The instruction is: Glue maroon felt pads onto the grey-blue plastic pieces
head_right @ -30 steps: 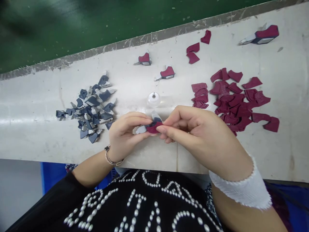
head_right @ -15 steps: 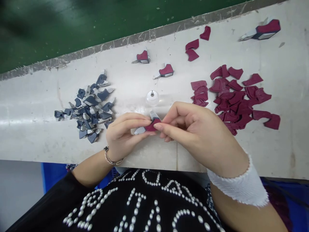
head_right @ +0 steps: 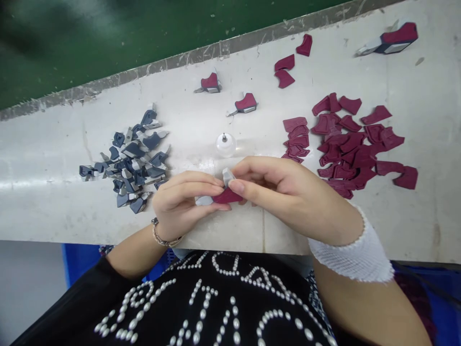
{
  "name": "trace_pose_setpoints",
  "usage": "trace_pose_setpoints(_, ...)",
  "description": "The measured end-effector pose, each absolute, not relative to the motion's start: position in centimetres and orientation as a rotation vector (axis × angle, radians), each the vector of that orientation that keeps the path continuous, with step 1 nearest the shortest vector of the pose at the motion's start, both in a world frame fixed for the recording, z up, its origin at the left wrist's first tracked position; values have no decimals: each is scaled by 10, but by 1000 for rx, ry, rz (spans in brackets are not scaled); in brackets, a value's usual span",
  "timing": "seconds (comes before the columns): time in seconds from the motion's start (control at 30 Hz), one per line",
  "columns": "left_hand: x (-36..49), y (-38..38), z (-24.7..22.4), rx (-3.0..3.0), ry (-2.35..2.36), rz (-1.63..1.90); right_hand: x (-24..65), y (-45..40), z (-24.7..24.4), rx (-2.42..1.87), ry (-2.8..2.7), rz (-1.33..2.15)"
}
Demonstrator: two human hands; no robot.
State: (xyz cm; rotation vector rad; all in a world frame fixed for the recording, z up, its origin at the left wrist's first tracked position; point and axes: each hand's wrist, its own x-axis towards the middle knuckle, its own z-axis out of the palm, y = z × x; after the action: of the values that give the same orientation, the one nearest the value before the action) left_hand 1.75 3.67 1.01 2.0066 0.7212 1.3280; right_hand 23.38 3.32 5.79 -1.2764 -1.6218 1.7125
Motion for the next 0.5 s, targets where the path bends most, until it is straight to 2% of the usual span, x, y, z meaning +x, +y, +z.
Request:
trace_pose_setpoints(0.23,17,35,8,1999,741,1342,218,22,66,-1454,-1818,1345)
trace_pose_setpoints(0.5,18,30,6,2034,795,1436,203,13,68,-1502,-1790,1220)
